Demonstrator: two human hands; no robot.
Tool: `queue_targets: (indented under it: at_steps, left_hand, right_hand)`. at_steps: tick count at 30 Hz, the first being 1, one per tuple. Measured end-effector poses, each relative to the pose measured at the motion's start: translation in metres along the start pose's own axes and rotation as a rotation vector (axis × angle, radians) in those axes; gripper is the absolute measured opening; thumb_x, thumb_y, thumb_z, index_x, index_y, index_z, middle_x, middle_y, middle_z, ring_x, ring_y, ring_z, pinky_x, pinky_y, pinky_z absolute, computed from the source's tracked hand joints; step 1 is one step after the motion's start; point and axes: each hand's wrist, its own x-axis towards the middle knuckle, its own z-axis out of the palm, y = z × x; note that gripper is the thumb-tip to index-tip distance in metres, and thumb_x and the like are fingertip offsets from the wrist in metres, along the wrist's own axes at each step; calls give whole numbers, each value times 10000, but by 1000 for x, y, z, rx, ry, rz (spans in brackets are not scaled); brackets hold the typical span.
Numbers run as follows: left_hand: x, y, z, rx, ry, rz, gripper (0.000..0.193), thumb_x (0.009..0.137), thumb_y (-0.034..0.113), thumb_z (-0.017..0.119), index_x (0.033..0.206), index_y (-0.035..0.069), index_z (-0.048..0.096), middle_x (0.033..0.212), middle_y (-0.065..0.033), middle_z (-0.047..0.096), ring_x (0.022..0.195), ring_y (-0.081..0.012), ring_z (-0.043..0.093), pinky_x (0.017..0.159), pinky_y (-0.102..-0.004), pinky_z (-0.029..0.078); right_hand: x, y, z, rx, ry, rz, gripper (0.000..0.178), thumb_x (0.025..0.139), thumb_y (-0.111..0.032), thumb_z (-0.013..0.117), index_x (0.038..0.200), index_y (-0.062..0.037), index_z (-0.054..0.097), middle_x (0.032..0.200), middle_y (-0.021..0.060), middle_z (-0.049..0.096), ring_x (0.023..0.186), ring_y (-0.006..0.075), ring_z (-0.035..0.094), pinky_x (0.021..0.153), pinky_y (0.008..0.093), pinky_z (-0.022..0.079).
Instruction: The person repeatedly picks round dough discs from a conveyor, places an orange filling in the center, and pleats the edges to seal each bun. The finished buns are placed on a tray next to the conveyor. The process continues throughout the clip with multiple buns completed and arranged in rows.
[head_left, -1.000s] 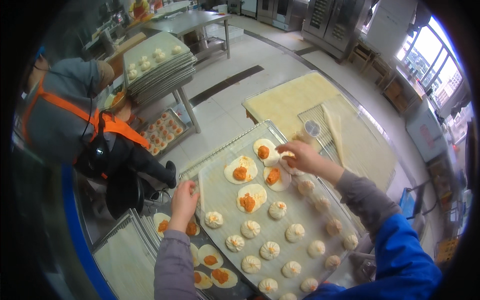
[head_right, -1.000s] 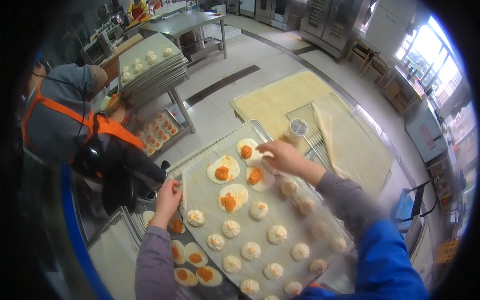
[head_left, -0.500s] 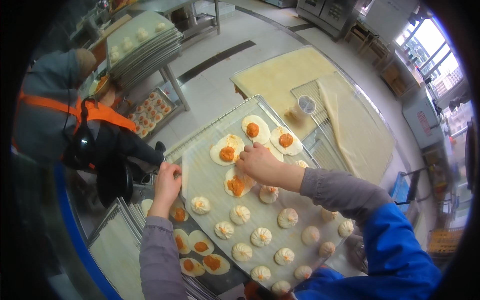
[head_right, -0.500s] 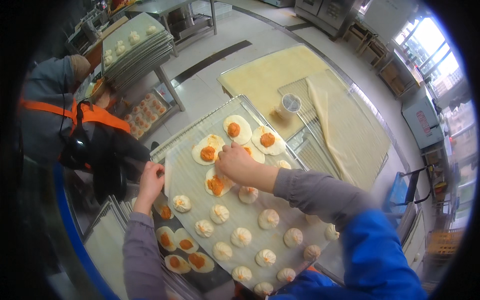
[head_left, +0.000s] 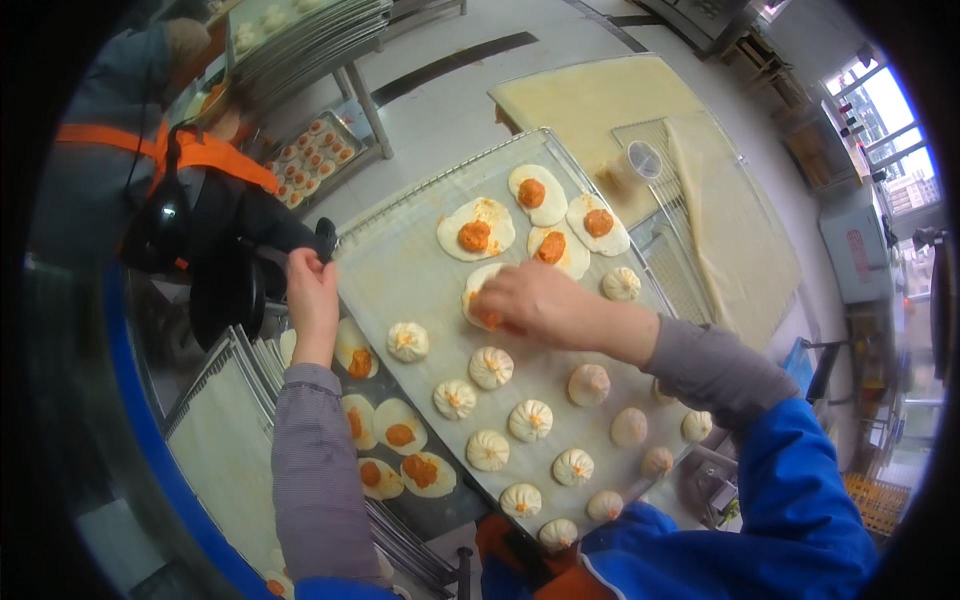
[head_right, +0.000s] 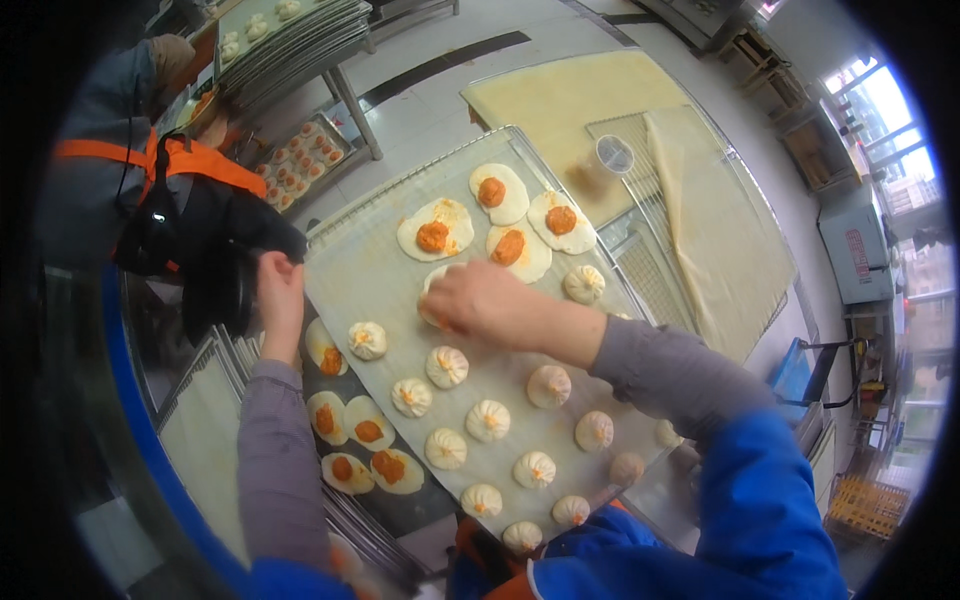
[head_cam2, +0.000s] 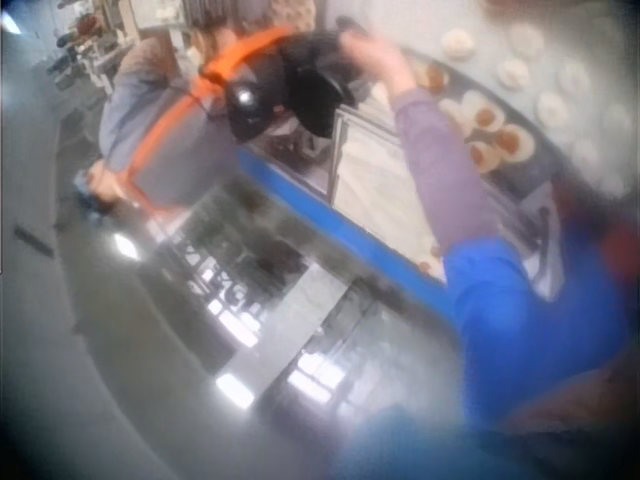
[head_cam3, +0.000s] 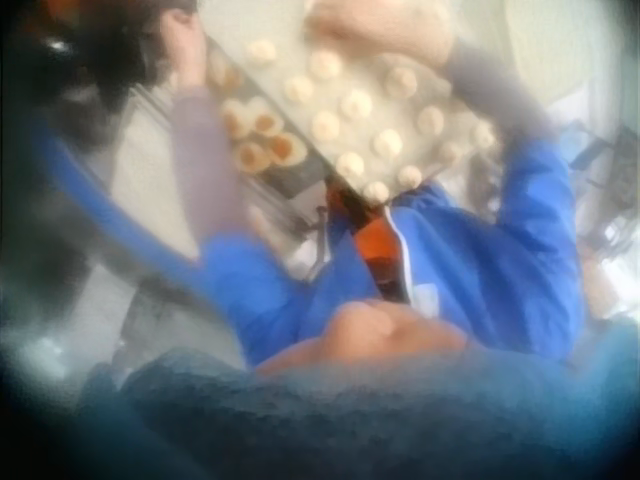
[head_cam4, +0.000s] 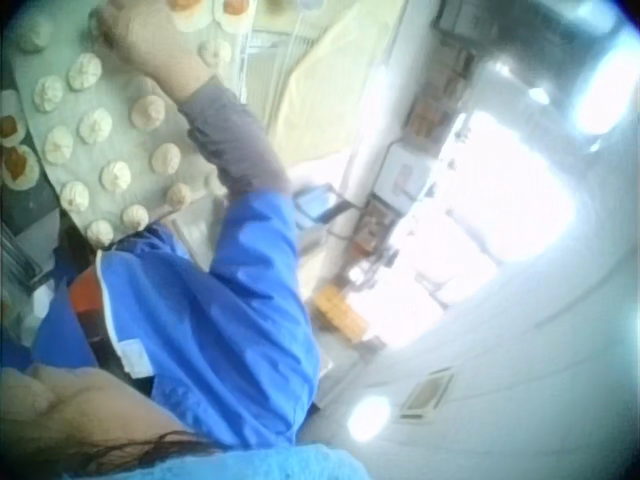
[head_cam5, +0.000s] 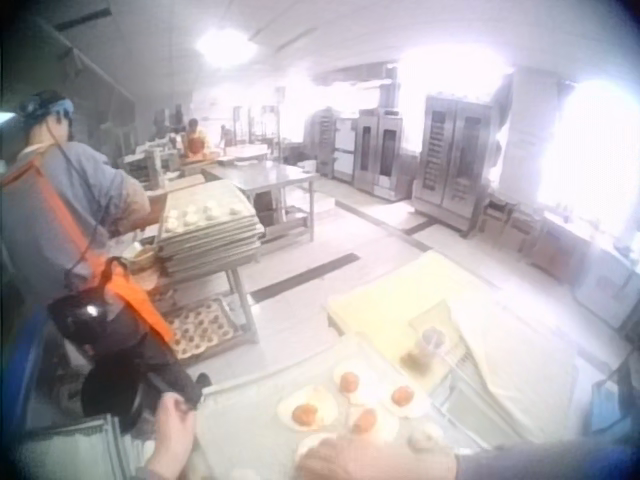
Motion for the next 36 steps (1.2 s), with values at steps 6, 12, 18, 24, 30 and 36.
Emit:
queue_targets:
  at_steps: [6,12,18,24,30,36]
  left_hand:
    - [-125,46,-45,-206,62,275,243,920,39,655,1157,42,599,1068,-88,602,956,-215,600,823,-338,503]
    - [-208,74,-38,-132,-382,429,477,834,54,741,1289,50,599,1296,-147,585,1236,-342,542,1055,-424,434]
    - [-218,62,-15,-67,-373,485,520,825,86,765,1313,78,584,1316,-133,547,1219,-351,520,1017,-468,446]
    - [-230,59,-8,-246,-190,388,492,778,6,774,1229,58,582,1253,-138,555,1178,-352,541,956,-420,487]
    - [-229,65,-8,-145,-258,326,525,805,31,765,1288,42,560,1283,-147,546,1178,-361,541,999,-463,454]
    - [-254,89,-30,-107,-63,340,442,835,85,748,1251,58,599,1241,-124,584,1165,-339,552,996,-472,434]
  right_hand:
    - [-23,-48,37,31,-95,-58,568,805,-114,735,1340,-91,547,1336,82,561,1278,266,527,959,383,501]
    - [-36,-50,55,177,-43,115,630,759,-60,753,1356,-82,552,1338,106,557,1238,318,536,985,415,502]
    - [-54,-65,59,130,62,280,659,705,-51,764,1335,-90,573,1298,100,584,1182,326,558,967,415,511]
    - [-52,-80,58,-17,65,297,558,760,-72,723,1301,-83,585,1291,89,591,1142,299,583,936,389,511]
    - [-75,-60,21,-66,183,381,638,751,-107,789,1351,-99,571,1329,94,595,1181,293,586,938,399,521]
    - [-89,-36,29,-20,160,450,619,752,-110,785,1337,-110,581,1322,93,589,1158,306,584,936,412,520]
